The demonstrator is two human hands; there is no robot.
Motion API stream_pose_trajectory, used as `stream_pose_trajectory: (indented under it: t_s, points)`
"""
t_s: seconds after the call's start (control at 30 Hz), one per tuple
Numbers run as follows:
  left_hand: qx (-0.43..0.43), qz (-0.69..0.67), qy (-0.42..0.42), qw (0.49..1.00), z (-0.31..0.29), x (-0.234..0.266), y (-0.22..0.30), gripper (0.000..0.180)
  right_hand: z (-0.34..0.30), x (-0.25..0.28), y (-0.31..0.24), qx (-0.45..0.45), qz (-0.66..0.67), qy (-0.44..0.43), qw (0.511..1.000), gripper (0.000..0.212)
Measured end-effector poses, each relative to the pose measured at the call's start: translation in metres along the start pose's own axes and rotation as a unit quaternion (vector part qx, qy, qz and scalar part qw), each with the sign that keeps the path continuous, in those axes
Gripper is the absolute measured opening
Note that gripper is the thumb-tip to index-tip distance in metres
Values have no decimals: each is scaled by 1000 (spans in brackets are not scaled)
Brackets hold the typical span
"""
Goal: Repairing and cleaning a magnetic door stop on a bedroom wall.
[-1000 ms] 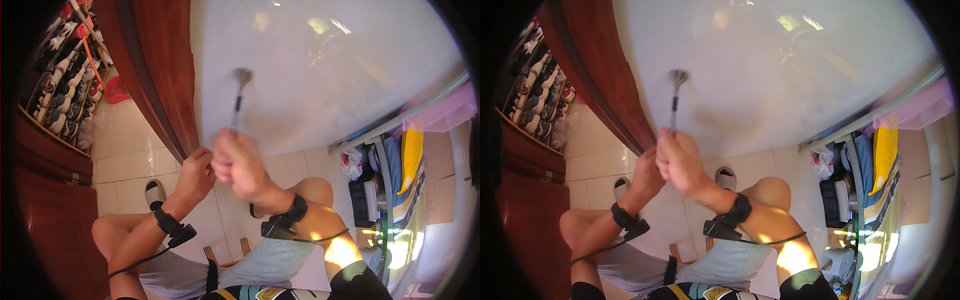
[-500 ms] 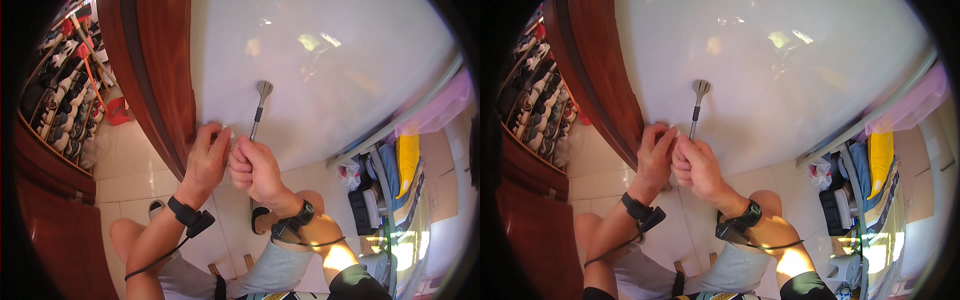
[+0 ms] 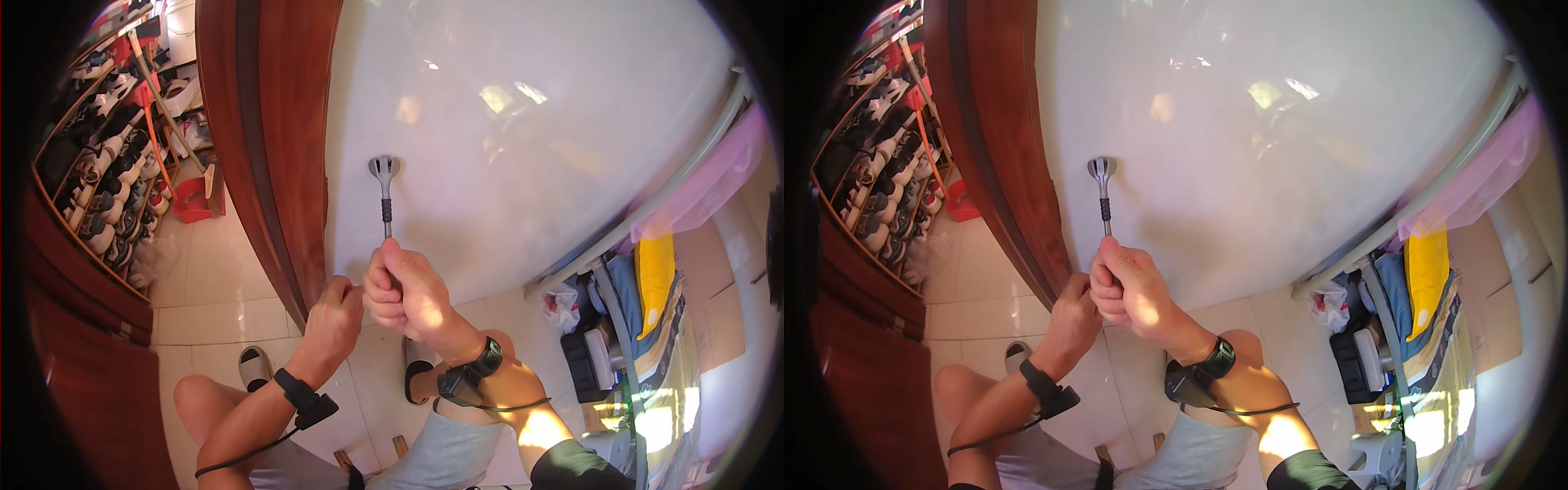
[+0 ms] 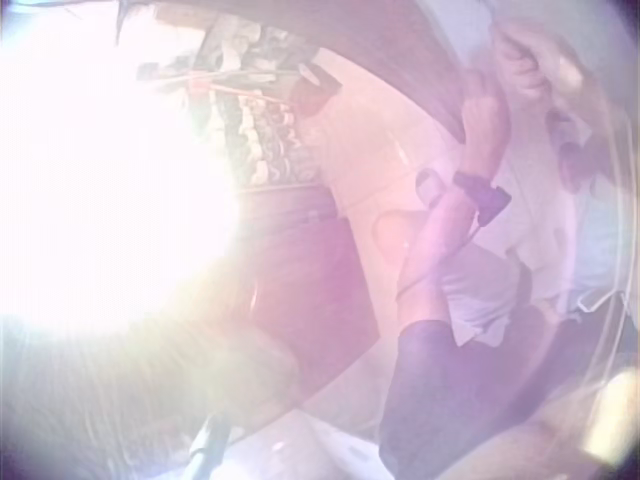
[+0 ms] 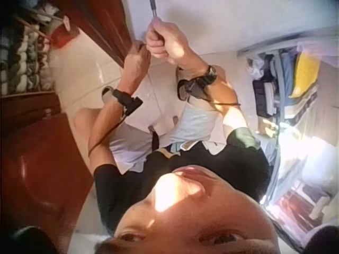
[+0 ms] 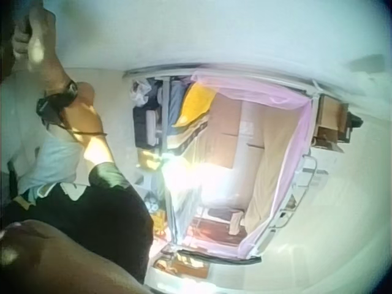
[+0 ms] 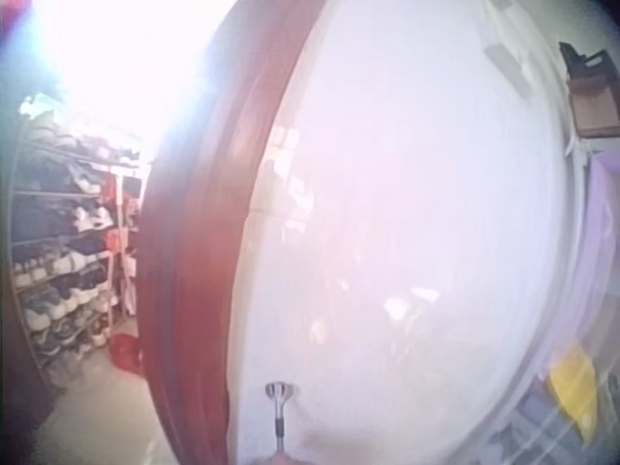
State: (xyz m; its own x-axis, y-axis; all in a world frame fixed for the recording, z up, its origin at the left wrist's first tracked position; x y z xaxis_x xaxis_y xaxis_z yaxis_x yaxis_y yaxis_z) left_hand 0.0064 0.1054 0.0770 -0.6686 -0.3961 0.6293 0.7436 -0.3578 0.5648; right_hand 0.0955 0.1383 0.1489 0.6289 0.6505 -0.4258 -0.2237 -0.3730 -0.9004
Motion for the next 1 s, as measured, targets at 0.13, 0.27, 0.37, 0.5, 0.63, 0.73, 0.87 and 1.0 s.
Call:
stream_pose_trajectory:
  t_s: [0.13,0.27,0.37,0.5,0.63,0.73,0.87,1.0]
  points:
    - [-3,-78,27,997,6,12,14,25,3,-12,3,-10,58,-33,998,49]
    - [-8,-100,40,994,8,11,9,25,6,-30,-13,2,56,-35,998,49]
    - [54,-231,-13,971,8,-5,-5,28,3,-40,-20,-8,126,-58,990,49]
    - [89,-254,11,963,14,-4,-5,33,1,-40,-17,-11,114,-47,992,48]
    - [80,-228,17,970,34,14,16,32,1,-49,-52,20,120,-31,992,47]
    - [89,-174,29,980,37,34,22,35,2,-33,-18,-7,119,-27,993,47]
    - [143,-239,54,959,47,44,19,30,3,-35,-26,19,100,-76,992,48]
    - [115,-265,59,956,50,38,29,27,8,-44,-35,11,92,-49,994,48]
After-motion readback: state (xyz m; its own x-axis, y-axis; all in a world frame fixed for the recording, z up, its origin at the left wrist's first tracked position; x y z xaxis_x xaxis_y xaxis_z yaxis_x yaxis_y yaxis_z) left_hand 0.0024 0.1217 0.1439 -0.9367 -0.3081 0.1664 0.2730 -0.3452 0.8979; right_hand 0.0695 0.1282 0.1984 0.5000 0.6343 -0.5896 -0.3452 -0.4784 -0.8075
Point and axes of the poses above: each hand's wrist, its own z-axis towards the middle knuckle, its own x-axis out of the back of the hand, y = z × x, the point moved 7 cm from there along z, towards the middle knuckle, and after that the axes turned 4 degrees about -z, right-handed, at the moved point
